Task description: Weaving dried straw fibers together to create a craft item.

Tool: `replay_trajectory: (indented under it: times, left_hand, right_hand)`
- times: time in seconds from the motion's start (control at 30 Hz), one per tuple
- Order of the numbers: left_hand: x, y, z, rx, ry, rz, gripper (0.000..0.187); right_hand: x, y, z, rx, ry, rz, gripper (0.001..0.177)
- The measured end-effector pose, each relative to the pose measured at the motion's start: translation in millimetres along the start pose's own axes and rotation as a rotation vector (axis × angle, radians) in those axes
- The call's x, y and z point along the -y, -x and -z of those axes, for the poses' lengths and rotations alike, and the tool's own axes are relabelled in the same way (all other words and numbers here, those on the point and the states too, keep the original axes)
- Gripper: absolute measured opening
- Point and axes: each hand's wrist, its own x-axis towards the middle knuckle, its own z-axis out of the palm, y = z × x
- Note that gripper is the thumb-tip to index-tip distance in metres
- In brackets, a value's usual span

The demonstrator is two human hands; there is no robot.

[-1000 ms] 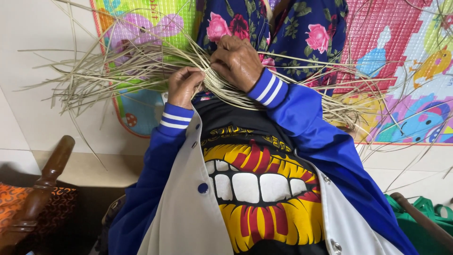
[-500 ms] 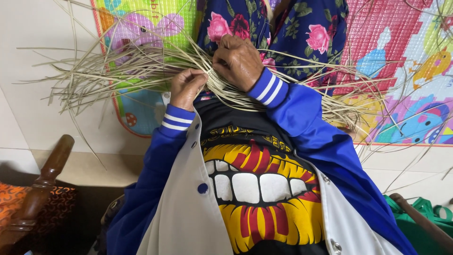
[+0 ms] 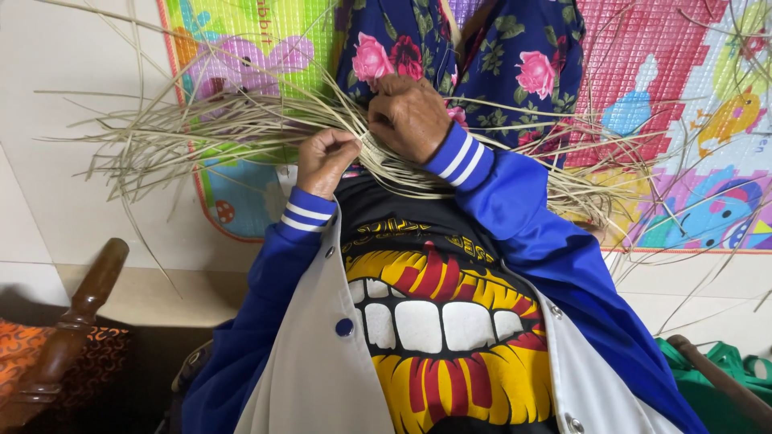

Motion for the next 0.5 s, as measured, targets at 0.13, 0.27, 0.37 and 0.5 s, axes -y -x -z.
replay_trajectory:
  times: [0.13, 0.27, 0.37, 0.5]
  left_hand:
    - [-8.0, 5.5, 0.1, 0.02, -0.028, 0.001, 0.009]
    - [-10.5, 5.6, 4.6, 0.081, -0.007, 0.008, 0.01]
    - [-14.6, 12.3, 1.2, 0.08, 0.001, 0.028, 0.01]
    - [-12.7, 16.0, 1.1, 0.065, -0.006, 0.041, 0.012]
  right_hand:
    - [-0.3, 1.3, -4.3, 0.027, 0.064, -0.018, 0.008]
    - [6.8, -0.1, 2.0, 0.024, 0.108, -0.02, 0.006]
    - [8.3, 2.8, 2.0, 0.104, 0.206, -0.057, 0.009]
    - [6.4, 5.3, -1.7, 0.122, 0.204, -0.067, 0.007]
